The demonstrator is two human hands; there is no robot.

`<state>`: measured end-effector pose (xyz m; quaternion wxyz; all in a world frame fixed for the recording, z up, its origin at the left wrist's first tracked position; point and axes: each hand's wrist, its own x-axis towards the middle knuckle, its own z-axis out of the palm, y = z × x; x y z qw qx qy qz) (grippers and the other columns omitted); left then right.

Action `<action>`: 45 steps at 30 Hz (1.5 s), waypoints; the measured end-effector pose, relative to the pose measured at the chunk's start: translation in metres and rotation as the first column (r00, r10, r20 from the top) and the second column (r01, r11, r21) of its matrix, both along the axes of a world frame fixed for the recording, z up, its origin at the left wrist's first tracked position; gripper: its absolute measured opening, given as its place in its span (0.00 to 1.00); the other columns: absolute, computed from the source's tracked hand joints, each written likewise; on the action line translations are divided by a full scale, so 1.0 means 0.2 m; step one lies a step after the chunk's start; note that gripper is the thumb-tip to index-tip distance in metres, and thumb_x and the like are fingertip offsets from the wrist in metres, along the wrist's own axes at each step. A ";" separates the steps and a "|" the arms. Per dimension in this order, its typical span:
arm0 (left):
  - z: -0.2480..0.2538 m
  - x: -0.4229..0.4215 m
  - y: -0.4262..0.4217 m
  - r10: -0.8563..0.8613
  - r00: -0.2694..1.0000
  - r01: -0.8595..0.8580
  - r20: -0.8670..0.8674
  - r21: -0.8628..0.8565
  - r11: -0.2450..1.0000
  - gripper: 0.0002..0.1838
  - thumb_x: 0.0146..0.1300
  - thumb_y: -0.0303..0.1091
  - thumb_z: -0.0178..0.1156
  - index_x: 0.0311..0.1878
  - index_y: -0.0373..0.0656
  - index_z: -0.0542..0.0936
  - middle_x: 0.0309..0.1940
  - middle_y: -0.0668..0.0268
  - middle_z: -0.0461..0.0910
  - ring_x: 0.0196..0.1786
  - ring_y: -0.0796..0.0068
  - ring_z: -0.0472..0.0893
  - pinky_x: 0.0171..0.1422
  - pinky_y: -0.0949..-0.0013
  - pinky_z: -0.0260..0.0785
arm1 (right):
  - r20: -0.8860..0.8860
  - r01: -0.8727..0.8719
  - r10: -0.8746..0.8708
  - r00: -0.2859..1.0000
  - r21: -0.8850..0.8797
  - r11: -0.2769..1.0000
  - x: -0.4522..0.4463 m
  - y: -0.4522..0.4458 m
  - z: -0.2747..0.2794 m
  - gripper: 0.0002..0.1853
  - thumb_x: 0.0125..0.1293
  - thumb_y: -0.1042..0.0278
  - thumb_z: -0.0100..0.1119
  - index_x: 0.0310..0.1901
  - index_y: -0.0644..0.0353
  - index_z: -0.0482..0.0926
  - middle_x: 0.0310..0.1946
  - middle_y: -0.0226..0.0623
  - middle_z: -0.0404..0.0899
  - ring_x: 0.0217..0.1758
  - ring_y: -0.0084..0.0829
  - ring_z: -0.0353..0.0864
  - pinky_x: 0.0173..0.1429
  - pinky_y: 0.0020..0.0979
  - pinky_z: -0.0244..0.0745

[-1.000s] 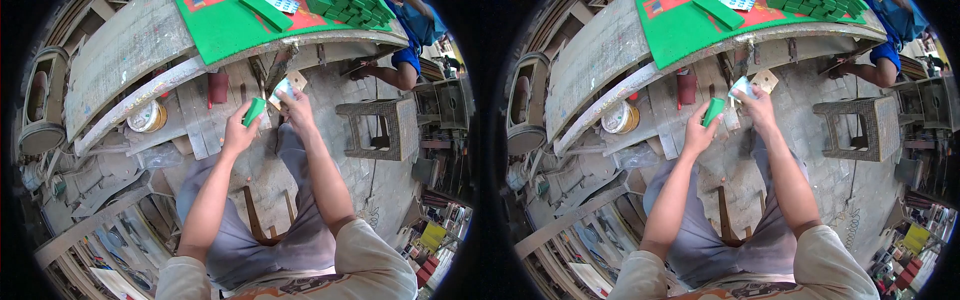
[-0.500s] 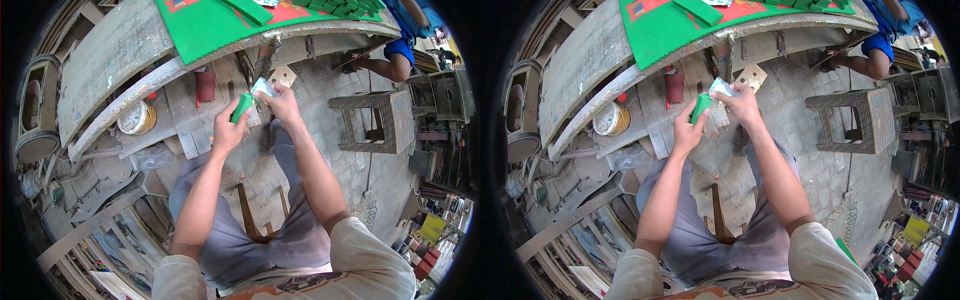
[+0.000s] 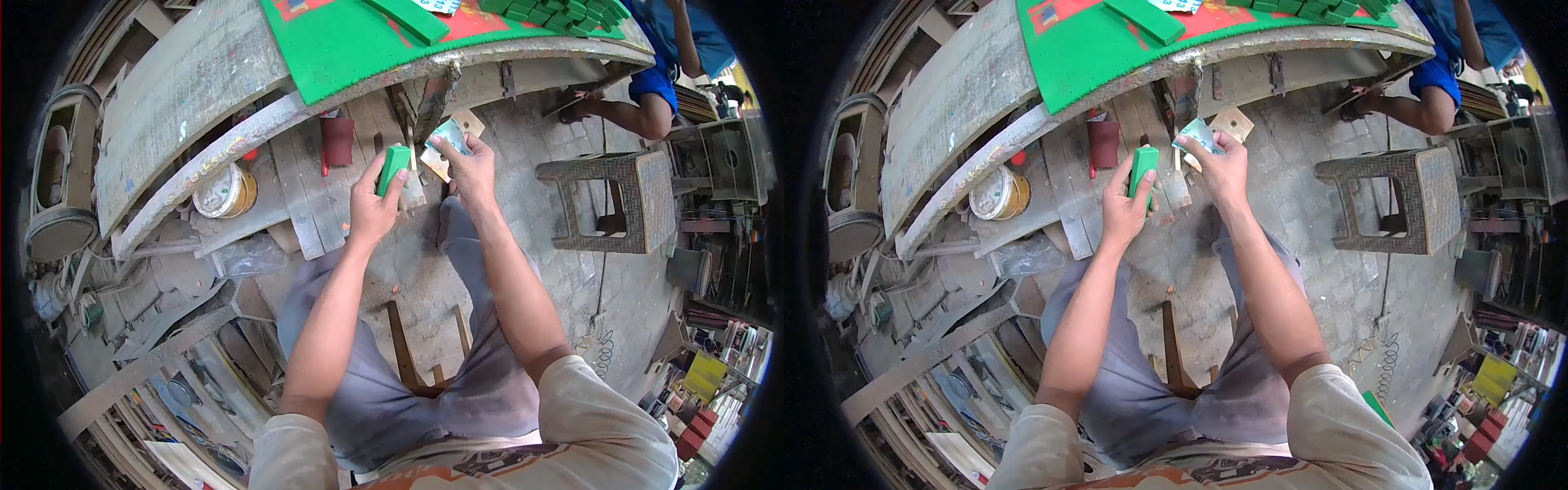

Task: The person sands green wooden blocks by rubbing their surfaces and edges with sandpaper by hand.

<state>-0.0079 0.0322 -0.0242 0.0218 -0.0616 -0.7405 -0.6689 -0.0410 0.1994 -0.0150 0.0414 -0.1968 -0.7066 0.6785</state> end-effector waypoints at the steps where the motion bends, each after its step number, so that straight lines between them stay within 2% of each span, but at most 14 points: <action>1: 0.02 0.01 0.01 -0.028 0.988 0.003 0.153 0.162 0.987 0.18 0.69 0.39 0.55 0.58 0.41 0.71 0.26 0.67 0.78 0.20 0.81 0.75 0.21 0.76 0.66 | -0.004 -0.032 0.032 0.999 -0.096 0.995 0.00 -0.01 0.02 0.17 0.49 0.60 0.76 0.24 0.59 0.75 0.22 0.24 0.75 0.23 0.13 0.68 0.27 0.20 0.63; 2: 0.04 0.01 0.01 -0.080 0.951 -0.020 0.297 0.319 0.947 0.17 0.70 0.40 0.52 0.56 0.41 0.71 0.25 0.64 0.79 0.18 0.78 0.77 0.21 0.74 0.68 | -0.008 -0.063 0.063 0.998 -0.192 0.979 0.01 -0.03 0.04 0.17 0.50 0.61 0.76 0.25 0.59 0.75 0.22 0.24 0.76 0.24 0.13 0.68 0.27 0.20 0.63; 6: 0.03 0.00 0.00 -0.194 0.890 -0.036 0.413 0.486 0.873 0.17 0.72 0.46 0.47 0.53 0.44 0.69 0.20 0.64 0.76 0.14 0.74 0.75 0.15 0.73 0.66 | -0.070 -0.226 0.216 0.974 -0.233 0.946 0.04 -0.08 0.06 0.17 0.47 0.62 0.77 0.26 0.59 0.76 0.24 0.24 0.76 0.26 0.13 0.68 0.30 0.20 0.64; 8: 0.04 0.00 -0.02 -0.335 0.822 0.013 0.460 0.573 0.819 0.19 0.72 0.51 0.44 0.50 0.44 0.70 0.18 0.63 0.74 0.13 0.75 0.73 0.13 0.73 0.63 | -0.091 -0.447 0.457 0.885 0.112 0.887 0.04 -0.10 0.02 0.18 0.44 0.64 0.79 0.26 0.59 0.75 0.24 0.24 0.76 0.28 0.13 0.70 0.31 0.18 0.65; 13: 0.08 0.01 -0.05 -0.445 0.748 0.083 0.492 0.596 0.798 0.19 0.72 0.51 0.44 0.49 0.44 0.70 0.17 0.63 0.72 0.11 0.75 0.69 0.11 0.74 0.59 | -0.130 0.028 -0.024 0.991 0.028 0.999 -0.01 -0.06 -0.01 0.19 0.43 0.64 0.80 0.23 0.58 0.73 0.22 0.24 0.76 0.25 0.13 0.69 0.29 0.18 0.64; 18: 0.09 0.00 -0.03 -0.424 0.779 0.106 0.461 0.570 0.815 0.19 0.72 0.50 0.44 0.51 0.43 0.70 0.15 0.62 0.70 0.10 0.75 0.67 0.12 0.74 0.57 | -0.078 -0.035 0.030 0.997 -0.066 0.997 0.01 -0.03 0.05 0.16 0.48 0.64 0.77 0.25 0.57 0.74 0.22 0.23 0.75 0.23 0.12 0.68 0.26 0.19 0.62; 21: 0.09 0.00 -0.03 -0.395 0.806 0.111 0.441 0.544 0.832 0.22 0.72 0.50 0.43 0.56 0.42 0.69 0.15 0.62 0.71 0.10 0.75 0.67 0.13 0.74 0.58 | -0.023 -0.160 0.161 0.987 -0.322 0.933 0.02 -0.05 0.05 0.15 0.50 0.62 0.76 0.26 0.56 0.75 0.21 0.22 0.75 0.22 0.12 0.68 0.25 0.18 0.61; 24: 0.08 0.00 -0.03 -0.399 0.817 0.128 0.416 0.545 0.829 0.22 0.72 0.51 0.44 0.57 0.43 0.70 0.17 0.63 0.73 0.11 0.77 0.70 0.13 0.74 0.61 | 0.008 -0.252 0.262 0.965 -0.256 0.933 0.02 -0.05 0.06 0.13 0.52 0.63 0.74 0.31 0.59 0.78 0.23 0.22 0.74 0.20 0.11 0.65 0.23 0.17 0.57; 26: 0.07 -0.01 -0.04 -0.386 0.806 0.115 0.449 0.521 0.846 0.24 0.72 0.50 0.43 0.62 0.43 0.68 0.19 0.62 0.73 0.12 0.76 0.68 0.15 0.74 0.61 | 0.110 -0.185 0.199 0.974 -0.120 0.975 0.01 -0.04 0.07 0.13 0.52 0.63 0.73 0.31 0.59 0.78 0.22 0.21 0.74 0.20 0.11 0.65 0.21 0.17 0.56; 29: 0.09 0.00 -0.04 -0.411 0.812 0.154 0.414 0.528 0.835 0.25 0.72 0.50 0.43 0.66 0.46 0.66 0.25 0.64 0.74 0.19 0.78 0.71 0.22 0.75 0.65 | 0.039 -0.058 0.060 0.997 -0.051 0.997 0.00 -0.01 0.04 0.16 0.49 0.61 0.76 0.27 0.57 0.76 0.22 0.24 0.76 0.22 0.12 0.68 0.25 0.18 0.61; 33: 0.02 -0.01 -0.02 -0.378 0.825 0.092 0.421 0.559 0.824 0.26 0.73 0.49 0.42 0.69 0.50 0.63 0.33 0.66 0.73 0.27 0.79 0.70 0.29 0.76 0.65 | 0.003 -0.054 0.055 0.998 -0.152 0.987 0.01 -0.03 0.06 0.16 0.49 0.61 0.76 0.27 0.58 0.76 0.23 0.24 0.77 0.23 0.13 0.70 0.27 0.18 0.63; 35: 0.05 -0.01 0.00 -0.406 0.819 -0.016 0.406 0.722 0.692 0.25 0.73 0.48 0.43 0.69 0.50 0.63 0.31 0.71 0.70 0.29 0.82 0.69 0.28 0.78 0.64 | -0.018 -0.129 0.127 0.992 -0.138 0.982 0.02 -0.05 0.06 0.16 0.48 0.62 0.77 0.26 0.58 0.75 0.24 0.25 0.77 0.24 0.14 0.70 0.28 0.19 0.65; 39: 0.01 -0.02 -0.03 -0.420 0.810 0.054 0.409 0.662 0.747 0.26 0.73 0.50 0.41 0.70 0.50 0.61 0.35 0.70 0.69 0.30 0.81 0.66 0.31 0.78 0.61 | -0.150 -0.421 0.434 0.888 0.114 0.900 0.04 -0.09 0.00 0.19 0.42 0.66 0.79 0.23 0.57 0.72 0.24 0.25 0.77 0.27 0.13 0.71 0.31 0.19 0.67; 45: 0.04 0.00 -0.03 -0.471 0.755 0.177 0.456 0.549 0.817 0.29 0.72 0.53 0.42 0.71 0.49 0.60 0.35 0.71 0.68 0.30 0.82 0.65 0.32 0.78 0.61 | -0.089 0.017 -0.021 0.996 -0.044 0.999 -0.01 0.00 0.05 0.16 0.46 0.65 0.78 0.26 0.59 0.76 0.24 0.26 0.78 0.25 0.13 0.71 0.32 0.18 0.66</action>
